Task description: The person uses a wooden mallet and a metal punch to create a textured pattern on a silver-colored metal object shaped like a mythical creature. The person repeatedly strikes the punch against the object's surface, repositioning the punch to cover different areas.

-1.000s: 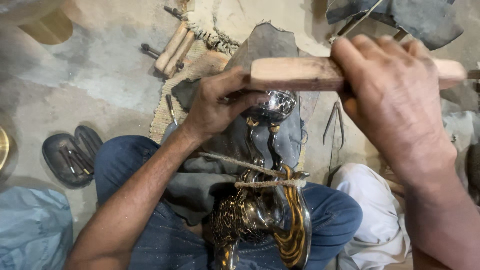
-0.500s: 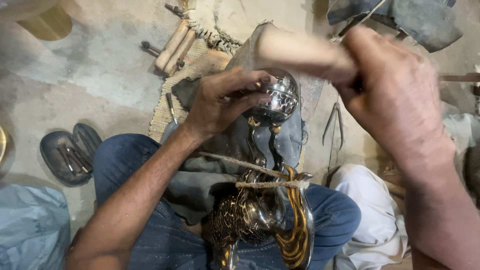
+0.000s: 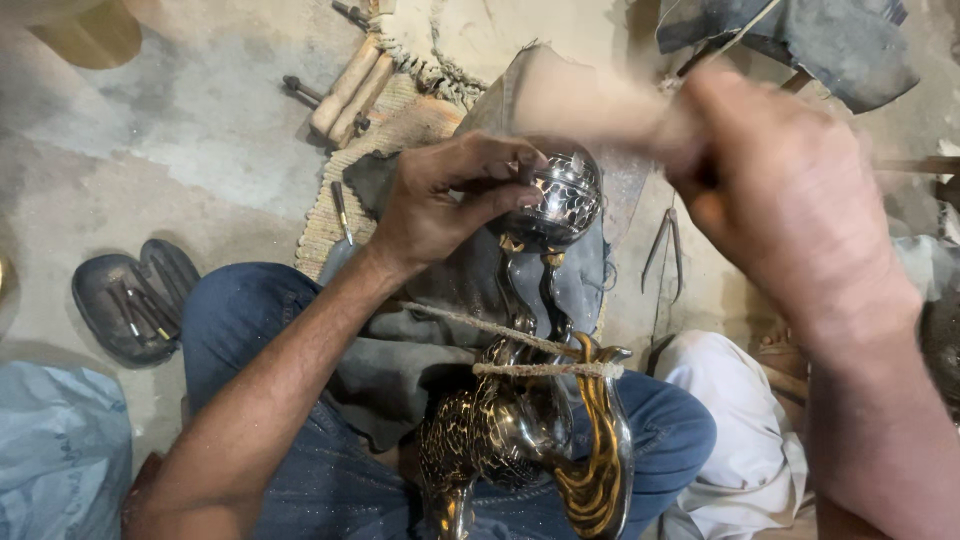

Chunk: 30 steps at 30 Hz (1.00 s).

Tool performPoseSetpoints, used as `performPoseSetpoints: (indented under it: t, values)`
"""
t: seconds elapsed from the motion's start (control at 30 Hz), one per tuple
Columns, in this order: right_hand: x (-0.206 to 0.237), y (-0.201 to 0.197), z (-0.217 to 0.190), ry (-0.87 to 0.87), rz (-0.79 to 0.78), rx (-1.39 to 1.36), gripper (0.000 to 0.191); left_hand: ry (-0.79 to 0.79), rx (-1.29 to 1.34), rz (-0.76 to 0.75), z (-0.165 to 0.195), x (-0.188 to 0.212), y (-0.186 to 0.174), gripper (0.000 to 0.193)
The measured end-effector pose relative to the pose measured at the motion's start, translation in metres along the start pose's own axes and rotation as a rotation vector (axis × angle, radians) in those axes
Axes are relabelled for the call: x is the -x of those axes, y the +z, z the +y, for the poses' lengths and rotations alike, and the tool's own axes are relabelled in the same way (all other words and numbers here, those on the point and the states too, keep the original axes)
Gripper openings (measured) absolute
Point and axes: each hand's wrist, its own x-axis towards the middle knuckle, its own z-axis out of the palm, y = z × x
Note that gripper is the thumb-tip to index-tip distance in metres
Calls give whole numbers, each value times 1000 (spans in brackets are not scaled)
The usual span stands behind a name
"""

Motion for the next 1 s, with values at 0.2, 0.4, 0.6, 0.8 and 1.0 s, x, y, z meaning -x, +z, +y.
performPoseSetpoints:
  t: [0.2, 0.4, 0.6, 0.8, 1.0]
  values:
    - [22, 28, 11, 243, -101, -441, 23, -33, -50, 3, 3, 0, 1, 26]
    - [107, 52, -7, 512, -521, -1387, 37, -48, -74, 34, 7, 1, 0, 31]
    - [169, 44, -23, 821, -354, -1560, 49, -43, -30, 10, 9, -4, 12, 30]
    - [157, 50, -21, 465, -193, -1302, 41, -62, -58, 8, 18, -6, 14, 32]
    - [132, 35, -48, 498, -63, -1367, 34, -93, -67, 30, 23, -4, 9, 34]
